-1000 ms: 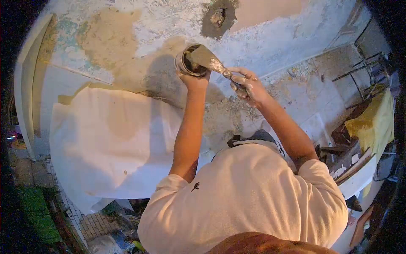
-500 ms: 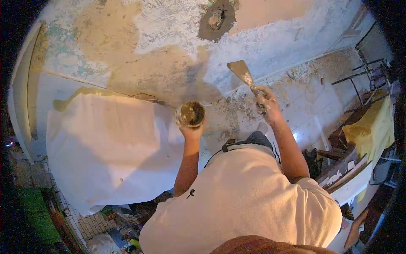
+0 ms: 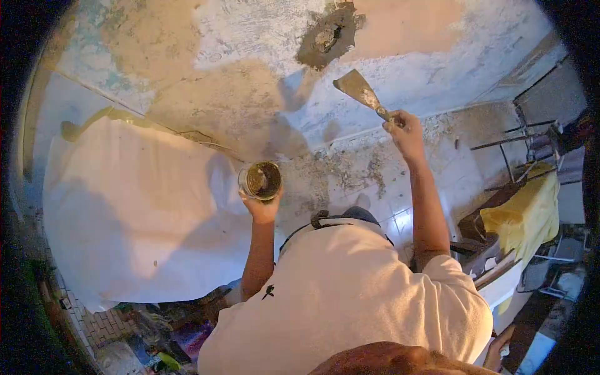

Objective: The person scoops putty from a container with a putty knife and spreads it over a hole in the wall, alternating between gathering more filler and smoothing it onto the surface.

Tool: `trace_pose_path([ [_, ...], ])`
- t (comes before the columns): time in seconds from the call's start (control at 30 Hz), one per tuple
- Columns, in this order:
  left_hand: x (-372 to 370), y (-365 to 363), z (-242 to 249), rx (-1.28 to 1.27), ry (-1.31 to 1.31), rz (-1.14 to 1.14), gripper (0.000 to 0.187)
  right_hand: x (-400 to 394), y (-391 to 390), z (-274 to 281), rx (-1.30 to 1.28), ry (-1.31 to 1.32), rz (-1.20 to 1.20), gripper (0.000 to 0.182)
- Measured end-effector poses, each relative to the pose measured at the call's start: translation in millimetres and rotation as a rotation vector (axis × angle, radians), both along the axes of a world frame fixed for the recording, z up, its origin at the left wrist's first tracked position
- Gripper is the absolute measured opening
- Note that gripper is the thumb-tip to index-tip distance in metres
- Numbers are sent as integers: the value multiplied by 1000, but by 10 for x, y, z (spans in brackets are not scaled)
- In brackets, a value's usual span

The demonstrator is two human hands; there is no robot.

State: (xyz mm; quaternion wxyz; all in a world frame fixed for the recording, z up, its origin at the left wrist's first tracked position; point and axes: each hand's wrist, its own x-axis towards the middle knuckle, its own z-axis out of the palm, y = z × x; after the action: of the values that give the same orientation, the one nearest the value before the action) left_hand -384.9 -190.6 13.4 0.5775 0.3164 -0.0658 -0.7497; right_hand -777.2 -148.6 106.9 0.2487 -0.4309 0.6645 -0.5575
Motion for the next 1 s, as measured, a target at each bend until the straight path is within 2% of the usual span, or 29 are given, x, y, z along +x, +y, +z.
trace_pose_path([
  [0.03,21,-34,-65,3,10,1,61,-58,-63,40,3,10,1,15],
  [0.1,97,-86,-214,117,321,-15,61,-217,-174,131,125,181,13,21],
  [0.2,52,-35,-176,100,287,-23,63,-407,-406,367,197,221,130,24],
  [0.27,76,-51,-327,113,298,-14,64,-553,-620,508,254,301,141,25],
  [0.3,83,-48,-394,118,295,-9,65,-689,-731,574,229,393,227,26],
  [0.37,55,-10,-429,129,328,24,65,-858,-939,768,218,500,325,26],
  [0.47,-26,-22,-635,107,455,105,62,-1080,-1348,1231,340,593,468,27],
  [0.57,-256,55,-370,36,231,304,51,-1470,-1948,1395,272,672,646,26],
  [0.67,-363,89,-520,38,411,236,53,-1546,-2314,1720,347,827,714,27],
  [0.8,-643,221,-503,-23,442,315,56,-1533,-2615,2049,291,980,802,29],
  [0.87,-785,222,-517,-20,513,268,56,-1598,-2773,2107,268,1031,887,29],
  [1.0,-991,313,-700,63,528,350,56,-1558,-2818,2058,89,944,804,30],
])
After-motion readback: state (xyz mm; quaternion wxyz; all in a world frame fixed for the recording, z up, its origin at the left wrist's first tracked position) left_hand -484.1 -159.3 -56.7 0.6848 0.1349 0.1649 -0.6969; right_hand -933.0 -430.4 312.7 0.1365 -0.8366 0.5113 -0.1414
